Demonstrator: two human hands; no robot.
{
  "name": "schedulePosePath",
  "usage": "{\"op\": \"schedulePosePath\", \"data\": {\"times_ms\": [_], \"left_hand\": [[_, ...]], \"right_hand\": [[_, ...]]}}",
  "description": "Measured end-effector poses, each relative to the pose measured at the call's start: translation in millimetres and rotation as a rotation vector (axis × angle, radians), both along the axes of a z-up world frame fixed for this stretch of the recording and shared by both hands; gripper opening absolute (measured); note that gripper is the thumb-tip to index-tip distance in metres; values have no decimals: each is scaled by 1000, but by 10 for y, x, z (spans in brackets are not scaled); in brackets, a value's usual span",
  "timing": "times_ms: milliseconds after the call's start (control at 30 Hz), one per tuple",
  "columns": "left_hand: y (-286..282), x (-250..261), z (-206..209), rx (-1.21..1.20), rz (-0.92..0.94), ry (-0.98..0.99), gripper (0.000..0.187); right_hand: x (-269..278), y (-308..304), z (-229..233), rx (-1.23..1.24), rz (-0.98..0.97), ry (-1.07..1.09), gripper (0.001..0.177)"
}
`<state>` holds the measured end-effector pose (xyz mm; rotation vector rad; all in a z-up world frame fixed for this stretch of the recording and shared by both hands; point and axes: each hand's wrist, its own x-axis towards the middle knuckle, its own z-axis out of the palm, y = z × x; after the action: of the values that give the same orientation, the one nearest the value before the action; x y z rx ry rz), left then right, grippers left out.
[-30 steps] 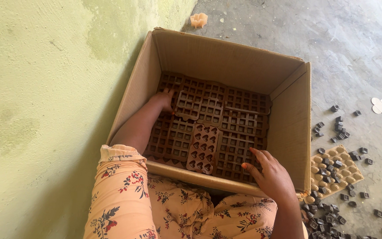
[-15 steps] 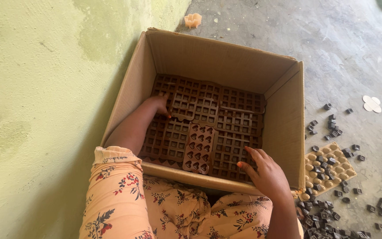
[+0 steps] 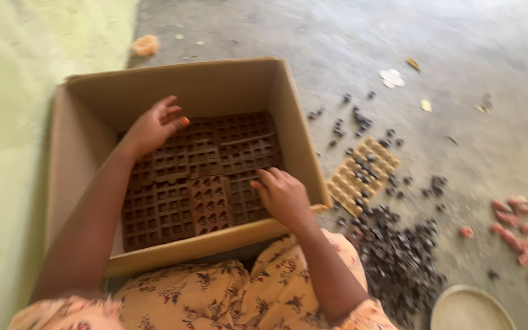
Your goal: The person sits on the floor and places small dark objects into the cavities of brown plastic molds. After filling a mold, they place it into a cardboard box. The person repeats this process with several molds.
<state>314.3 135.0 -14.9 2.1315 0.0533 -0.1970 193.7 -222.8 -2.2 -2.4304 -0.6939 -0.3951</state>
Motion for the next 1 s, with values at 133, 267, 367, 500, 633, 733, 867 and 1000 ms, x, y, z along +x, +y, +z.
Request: {"op": "schedulePosePath", "data": {"times_ms": [133, 267, 367, 500, 633, 733, 867, 1000], "left_hand": [[-1129, -641, 509, 103, -363, -76, 104], [-2040, -1222, 518, 129, -496, -247, 104], [-2592, -1444, 325, 23, -385, -118, 105], [-3108, -1489, 38, 547, -298, -185, 107], [-3162, -1492, -67, 833, -294, -274, 108], [-3147, -1430, -60, 831, -345, -102, 105], [-3122, -1456, 16, 862, -325, -215, 103], [-3138, -1511, 83, 871, -285, -225, 99]], "right_hand": [[-32, -80, -119, 314, -76, -110, 17], [102, -218, -259, 1250, -200, 400, 21], [272, -536, -309, 1816, -171, 619, 24], [387, -1114, -303, 2061, -100, 430, 37], [372, -1797, -362, 2017, -220, 192, 36], [453, -2243, -557, 1919, -355, 210, 34], [171, -2563, -1177, 1625, -431, 244, 33], [-933, -2872, -1982, 731, -796, 239, 28]]}}
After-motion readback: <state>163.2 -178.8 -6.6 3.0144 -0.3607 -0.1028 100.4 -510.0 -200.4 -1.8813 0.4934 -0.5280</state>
